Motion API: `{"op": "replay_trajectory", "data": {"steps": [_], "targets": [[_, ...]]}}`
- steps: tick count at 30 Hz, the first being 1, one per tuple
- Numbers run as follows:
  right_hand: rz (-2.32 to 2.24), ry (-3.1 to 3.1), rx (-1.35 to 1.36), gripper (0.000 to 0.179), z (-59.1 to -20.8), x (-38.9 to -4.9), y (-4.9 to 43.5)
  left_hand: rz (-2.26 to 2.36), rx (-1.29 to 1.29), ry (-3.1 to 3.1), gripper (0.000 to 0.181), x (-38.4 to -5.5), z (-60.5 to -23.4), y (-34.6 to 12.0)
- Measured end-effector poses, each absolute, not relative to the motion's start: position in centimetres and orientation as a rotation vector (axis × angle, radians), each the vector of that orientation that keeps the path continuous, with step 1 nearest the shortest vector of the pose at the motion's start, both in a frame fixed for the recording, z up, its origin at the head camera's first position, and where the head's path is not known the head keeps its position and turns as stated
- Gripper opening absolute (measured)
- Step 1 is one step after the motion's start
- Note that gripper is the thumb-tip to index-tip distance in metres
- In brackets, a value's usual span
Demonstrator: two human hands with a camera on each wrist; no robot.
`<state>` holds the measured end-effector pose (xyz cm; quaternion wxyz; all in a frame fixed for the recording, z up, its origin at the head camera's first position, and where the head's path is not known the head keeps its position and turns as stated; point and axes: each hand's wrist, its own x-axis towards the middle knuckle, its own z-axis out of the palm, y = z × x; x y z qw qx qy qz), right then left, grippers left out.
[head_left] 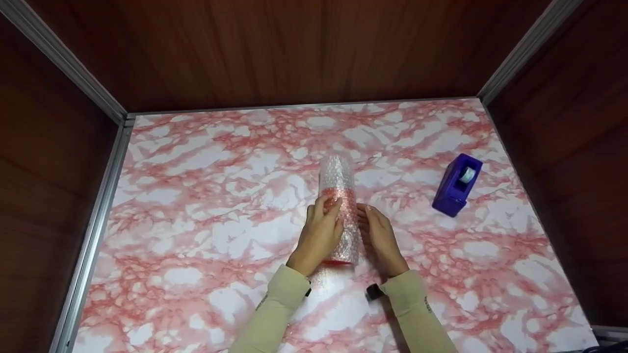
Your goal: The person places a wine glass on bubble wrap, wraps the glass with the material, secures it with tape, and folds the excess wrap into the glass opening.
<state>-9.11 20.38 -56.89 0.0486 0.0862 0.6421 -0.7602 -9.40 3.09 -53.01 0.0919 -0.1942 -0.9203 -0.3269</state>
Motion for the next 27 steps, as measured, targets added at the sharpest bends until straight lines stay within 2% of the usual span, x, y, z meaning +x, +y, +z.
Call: {"op": "replay_trajectory", "data": {"steps": [8,12,18,24,27], "targets": [[-2.329,2.014,0.253,0.05,-56.2,-8.7,20.6,-1.146,-0.566,-2.726,0.047,-9.5,-53.4,2.3],[-2.268,2.146,0.143,0.049,-55.7,-8.5,20.9,-1.257,-0.547,-2.742,0.051,-9.5,-53.7,1.8],[-2.112,2.399,-0.02,0.038,-55.1,-8.1,21.1,-1.587,-0.47,-2.728,0.053,-9.4,-54.6,1.1],[-2.176,2.274,-0.044,0.035,-54.7,-8.0,21.0,-1.758,-0.437,-2.663,0.051,-9.6,-55.6,0.5],[-2.165,2.26,-0.09,0.034,-53.3,-7.6,20.7,-1.805,-0.441,-2.659,0.051,-9.7,-55.9,0.2]]}}
